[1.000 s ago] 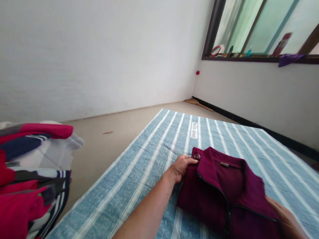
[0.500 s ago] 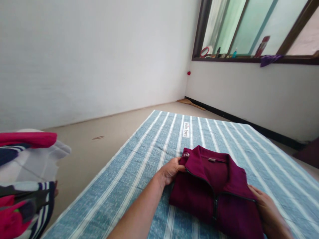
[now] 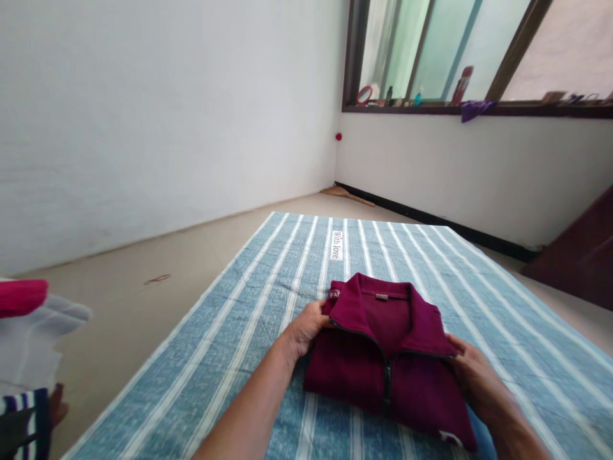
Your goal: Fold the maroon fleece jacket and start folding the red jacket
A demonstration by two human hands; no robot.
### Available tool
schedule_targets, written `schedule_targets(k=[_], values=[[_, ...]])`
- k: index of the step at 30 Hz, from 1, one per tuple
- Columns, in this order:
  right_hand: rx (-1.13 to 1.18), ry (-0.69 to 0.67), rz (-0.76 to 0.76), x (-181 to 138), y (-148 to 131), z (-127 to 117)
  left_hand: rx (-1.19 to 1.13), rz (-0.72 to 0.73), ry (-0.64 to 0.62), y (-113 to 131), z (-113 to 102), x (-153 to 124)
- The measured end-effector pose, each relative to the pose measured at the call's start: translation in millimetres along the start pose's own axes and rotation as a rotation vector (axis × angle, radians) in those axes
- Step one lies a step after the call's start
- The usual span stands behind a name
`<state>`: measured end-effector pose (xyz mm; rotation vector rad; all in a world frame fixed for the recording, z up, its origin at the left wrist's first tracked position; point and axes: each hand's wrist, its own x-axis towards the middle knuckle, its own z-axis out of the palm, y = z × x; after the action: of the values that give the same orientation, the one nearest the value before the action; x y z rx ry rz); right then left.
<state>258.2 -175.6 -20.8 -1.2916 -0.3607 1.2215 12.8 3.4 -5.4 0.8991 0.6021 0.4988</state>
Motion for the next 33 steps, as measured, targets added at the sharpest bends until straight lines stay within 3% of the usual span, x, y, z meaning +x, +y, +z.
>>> schedule_targets(k=[6,33], values=[[0.043,0.018,-0.034,3,0,7,0.001,-0.042,0.058,3,3,-1],[0.054,0.010,-0.122,7,4,13,-0.003,-0.039,0.034,13,8,-7]])
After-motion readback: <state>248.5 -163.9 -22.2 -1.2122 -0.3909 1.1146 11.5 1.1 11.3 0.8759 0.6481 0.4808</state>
